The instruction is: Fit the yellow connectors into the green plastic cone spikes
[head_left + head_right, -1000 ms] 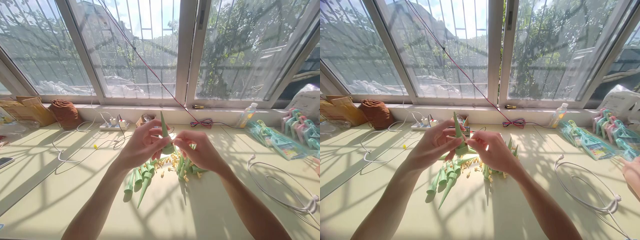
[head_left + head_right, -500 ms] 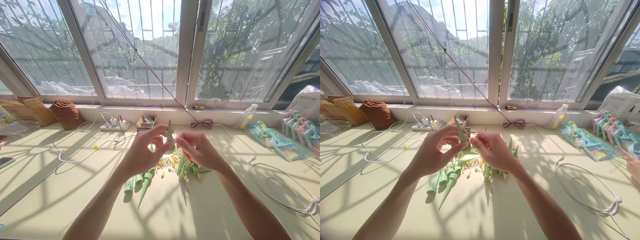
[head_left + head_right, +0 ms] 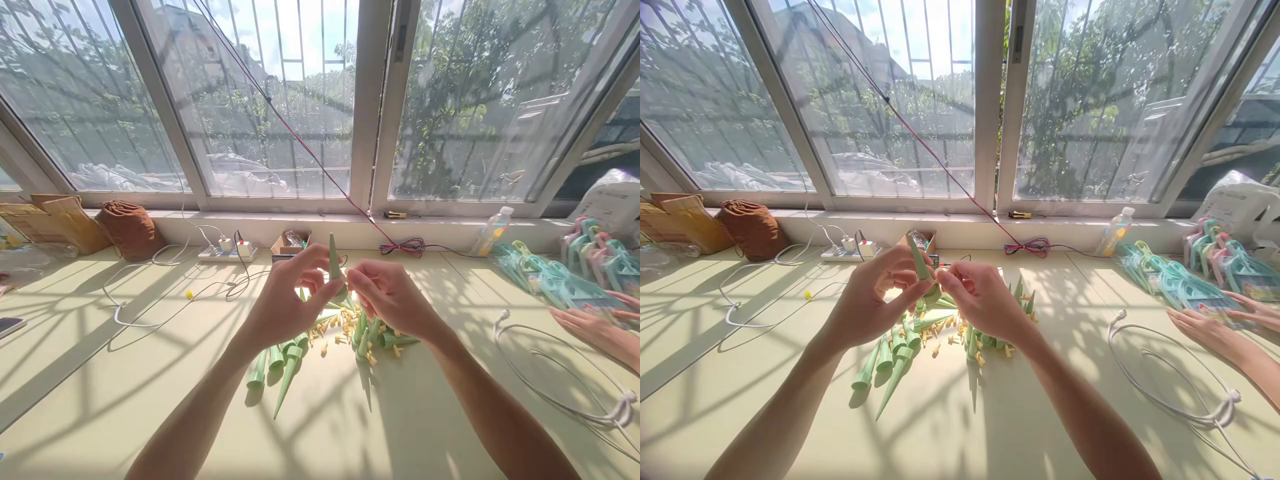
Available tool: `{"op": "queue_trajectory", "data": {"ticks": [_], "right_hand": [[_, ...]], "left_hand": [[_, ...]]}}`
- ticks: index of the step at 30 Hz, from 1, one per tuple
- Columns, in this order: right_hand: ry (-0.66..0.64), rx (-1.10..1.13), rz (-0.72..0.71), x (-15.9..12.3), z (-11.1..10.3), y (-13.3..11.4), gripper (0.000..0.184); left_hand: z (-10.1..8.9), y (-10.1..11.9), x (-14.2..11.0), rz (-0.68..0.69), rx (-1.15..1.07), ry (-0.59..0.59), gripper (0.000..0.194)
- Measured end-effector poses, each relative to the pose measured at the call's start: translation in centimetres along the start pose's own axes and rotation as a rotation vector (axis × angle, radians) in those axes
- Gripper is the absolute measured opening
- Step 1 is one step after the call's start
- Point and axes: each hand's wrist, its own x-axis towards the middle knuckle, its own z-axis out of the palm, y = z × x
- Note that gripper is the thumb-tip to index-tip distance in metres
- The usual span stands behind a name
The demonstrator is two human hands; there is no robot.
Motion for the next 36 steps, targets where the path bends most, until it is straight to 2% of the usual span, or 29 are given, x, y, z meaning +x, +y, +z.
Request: {"op": "queue_trajectory", "data": {"ticks": [6,10,14,20,24,29,36], "right_hand": [[0.093,-0.097,-0.12,-0.2,0.1,-0.1,0.025],[0.109,-0.181,-0.206,-0.2,-0.1,0.0,0.018],[0.135,-0.236,-0.272,-0.1,0.0,0.3,0.013],[0.147,-0.207,-0.236,0.0,0.0,0.5,0.024],[0.134,-0.088,-0.133,0.1,0.1,0.4,0.034],[0.082,0.068,-0.054,0.3,0.3,0.5,0.045],[0.067,0.212,-0.001,0.5,0.7,1.3,0.048]], "left_hand": [[-0.8,-0.3,0.4,-0.213,-0.337,-0.083,0.018],[-0.9,-0.6,0.6,-0.284,-0.446,-0.11,0.02],[-0.8,-0.4,0.7,-0.303,-0.455,-0.103,0.018],[-0.4,0.0,0.4,-0.243,-0.365,-0.087,0.024],[0.0,0.2,0.1,-0.188,-0.301,-0.047,0.025],[0.6,0.3,-0.3,-0.12,-0.094,0.009,0.02],[0.9,0.4,-0.6,0.126,0.212,0.026,0.019]]}}
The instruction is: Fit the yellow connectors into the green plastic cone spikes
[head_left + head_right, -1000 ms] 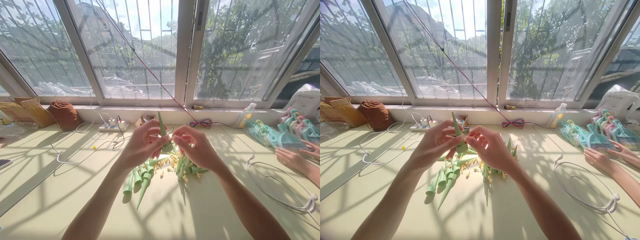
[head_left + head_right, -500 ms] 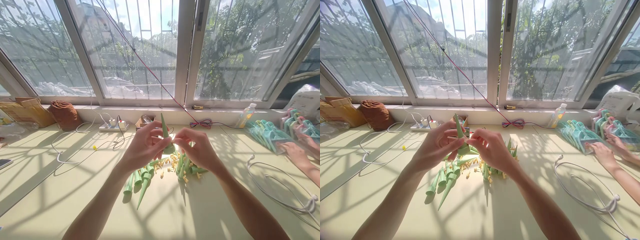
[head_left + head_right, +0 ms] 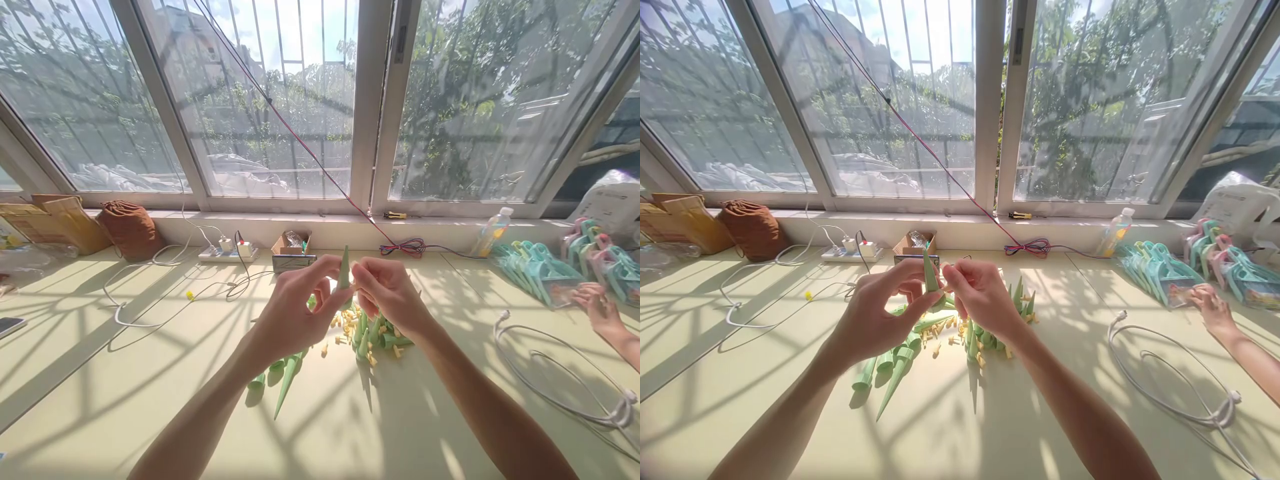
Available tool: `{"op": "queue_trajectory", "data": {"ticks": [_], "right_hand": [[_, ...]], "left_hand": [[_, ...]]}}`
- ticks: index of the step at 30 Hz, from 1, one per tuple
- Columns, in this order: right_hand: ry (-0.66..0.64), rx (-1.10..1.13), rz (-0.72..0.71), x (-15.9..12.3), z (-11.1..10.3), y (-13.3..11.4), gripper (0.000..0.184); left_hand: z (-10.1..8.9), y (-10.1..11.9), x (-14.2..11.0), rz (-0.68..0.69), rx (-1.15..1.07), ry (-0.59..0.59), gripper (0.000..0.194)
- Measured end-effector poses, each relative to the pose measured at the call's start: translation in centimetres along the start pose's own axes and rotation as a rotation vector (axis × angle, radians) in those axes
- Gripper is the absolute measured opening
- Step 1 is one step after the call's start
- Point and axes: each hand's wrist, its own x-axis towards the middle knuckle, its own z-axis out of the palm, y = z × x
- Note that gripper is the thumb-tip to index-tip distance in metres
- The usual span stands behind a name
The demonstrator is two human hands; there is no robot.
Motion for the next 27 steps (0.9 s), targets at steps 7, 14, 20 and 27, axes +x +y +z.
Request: {"op": "queue_trajectory", "data": {"ticks": [7,14,20,27], "right_hand": [[0.045,-0.058,0.047,0.0,0.2,0.0,0.048],[0.037,-0.198,0.107,0.2,-0.1,-0.2,0.053],[0.039,-0.359,-0.007,0.3,-0.6,-0.2,0.049],[0.02,-0.489,-0.182,0.2,-0.7,-0.7,0.024]], "left_hand": [[0.3,-0.6,-0.6,0.254,0.239,-0.054,0.025],[0.8,-0.5,-0.7,0.244,0.216,-0.101,0.025],[0.2,-1.4,0.7,-0.195,-0.248,-0.06,0.016],[-0.9,-2.8,1.4,-0.401,-0.664,-0.141,0.021]]}}
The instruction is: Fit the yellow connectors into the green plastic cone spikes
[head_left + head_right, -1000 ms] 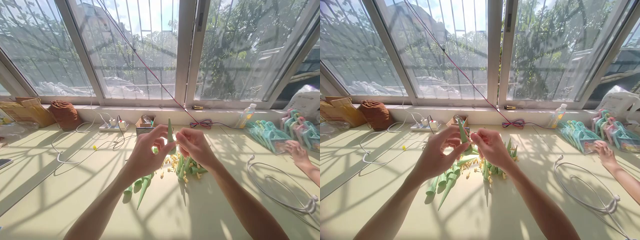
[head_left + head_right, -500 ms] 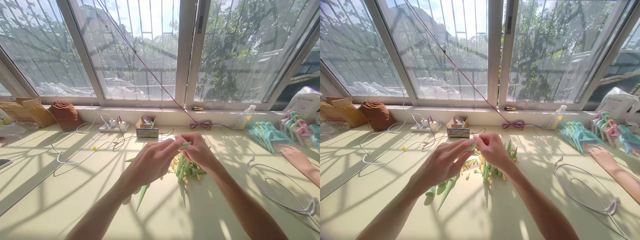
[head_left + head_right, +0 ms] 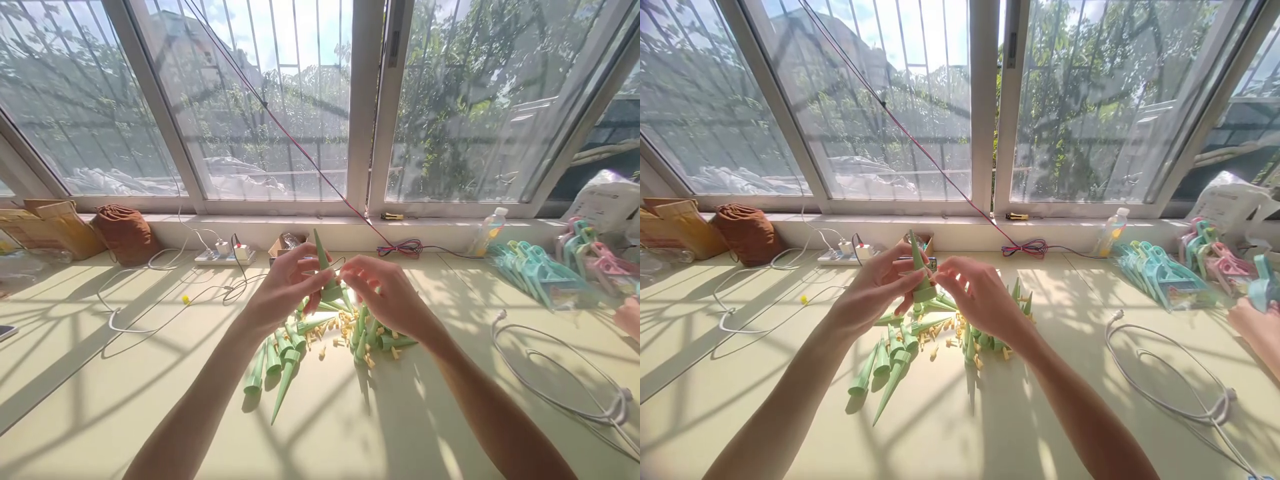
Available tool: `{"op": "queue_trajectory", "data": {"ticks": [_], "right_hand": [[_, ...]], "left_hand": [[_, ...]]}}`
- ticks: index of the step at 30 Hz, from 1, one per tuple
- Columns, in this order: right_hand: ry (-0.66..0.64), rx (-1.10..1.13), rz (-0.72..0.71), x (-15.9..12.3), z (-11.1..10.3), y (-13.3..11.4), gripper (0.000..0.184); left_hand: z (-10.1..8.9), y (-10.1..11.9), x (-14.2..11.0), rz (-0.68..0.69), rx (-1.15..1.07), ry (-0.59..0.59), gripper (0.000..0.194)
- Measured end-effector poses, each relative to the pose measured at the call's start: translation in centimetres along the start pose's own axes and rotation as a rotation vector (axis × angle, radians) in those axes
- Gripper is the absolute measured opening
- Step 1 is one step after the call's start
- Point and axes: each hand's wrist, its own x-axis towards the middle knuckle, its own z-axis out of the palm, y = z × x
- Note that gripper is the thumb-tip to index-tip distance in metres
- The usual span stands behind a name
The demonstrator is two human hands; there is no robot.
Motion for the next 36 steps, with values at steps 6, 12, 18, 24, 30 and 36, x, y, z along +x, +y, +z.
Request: {"op": "queue_trajectory", "data": {"ticks": [6,12,18,24,30,36], "right_hand": [[0.004,-0.049,-0.024,-0.1,0.3,0.3,0.029],[0.018,0.031,0.104,0.0,0.6,0.6,0.032],[-0.091,0.393,0.305,0.1,0.5,1.0,0.04],[-0.22,0.598,0.493,0.3,0.0,1.3,0.046],[-0.297,0.418,0.414,0.2,-0.4,1.0,0.048],[-0.2,-0.015,0.145,0.0,-1.3,0.0,0.039]], "left_hand": [[0.1,-0.8,0.1,-0.02,-0.034,-0.029,0.023],[0.3,-1.3,0.5,0.001,-0.023,0.006,0.028],[1.1,-1.3,0.2,0.094,0.154,0.042,0.023],[2.0,-1.6,-0.2,0.254,0.535,0.07,0.009],[1.1,-1.5,0.3,0.041,0.198,-0.051,0.02],[0.1,-1.6,0.7,-0.162,-0.067,-0.103,0.025]]}}
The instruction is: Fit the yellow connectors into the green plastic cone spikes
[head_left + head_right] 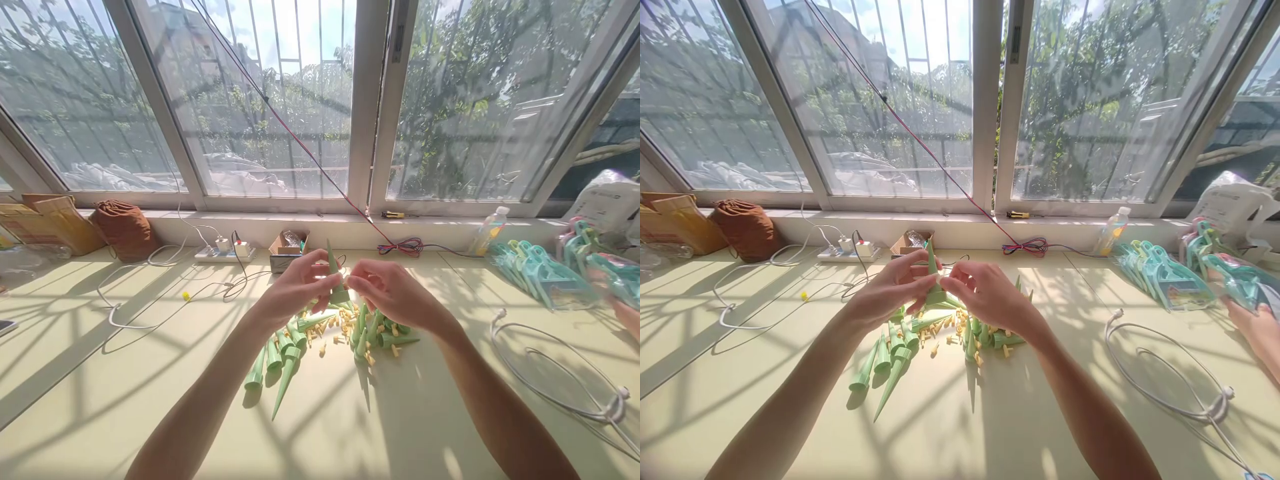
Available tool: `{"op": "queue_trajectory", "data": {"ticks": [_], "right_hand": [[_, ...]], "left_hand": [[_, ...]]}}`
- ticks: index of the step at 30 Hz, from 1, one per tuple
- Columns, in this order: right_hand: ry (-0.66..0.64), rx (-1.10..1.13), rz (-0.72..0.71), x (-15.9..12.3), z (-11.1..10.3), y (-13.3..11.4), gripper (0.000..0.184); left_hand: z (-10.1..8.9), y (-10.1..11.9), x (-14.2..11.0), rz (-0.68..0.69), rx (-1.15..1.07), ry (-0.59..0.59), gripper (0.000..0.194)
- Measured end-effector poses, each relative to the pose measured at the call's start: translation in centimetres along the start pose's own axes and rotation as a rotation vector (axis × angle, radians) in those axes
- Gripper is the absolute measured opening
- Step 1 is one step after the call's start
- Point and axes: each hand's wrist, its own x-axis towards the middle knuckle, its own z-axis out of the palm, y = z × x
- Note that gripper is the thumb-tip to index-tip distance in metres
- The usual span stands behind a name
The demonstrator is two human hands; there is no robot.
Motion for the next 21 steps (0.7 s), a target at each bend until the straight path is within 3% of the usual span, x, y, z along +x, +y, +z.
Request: {"op": "queue_trajectory", "data": {"ticks": [6,11,21], "right_hand": [[-0.003,-0.122,-0.128,-0.5,-0.2,-0.1,0.039],[0.028,-0.158,-0.115,-0.4,0.2,0.0,0.041],[0.14,-0.004,-0.007,0.5,1.5,0.7,0.047]], "left_hand": [[0.0,-0.1,0.0,-0.121,-0.164,-0.085,0.027],[0.0,-0.4,0.1,-0.116,-0.147,-0.125,0.026],[1.4,0.1,-0.4,0.016,0.048,0.071,0.03]]}}
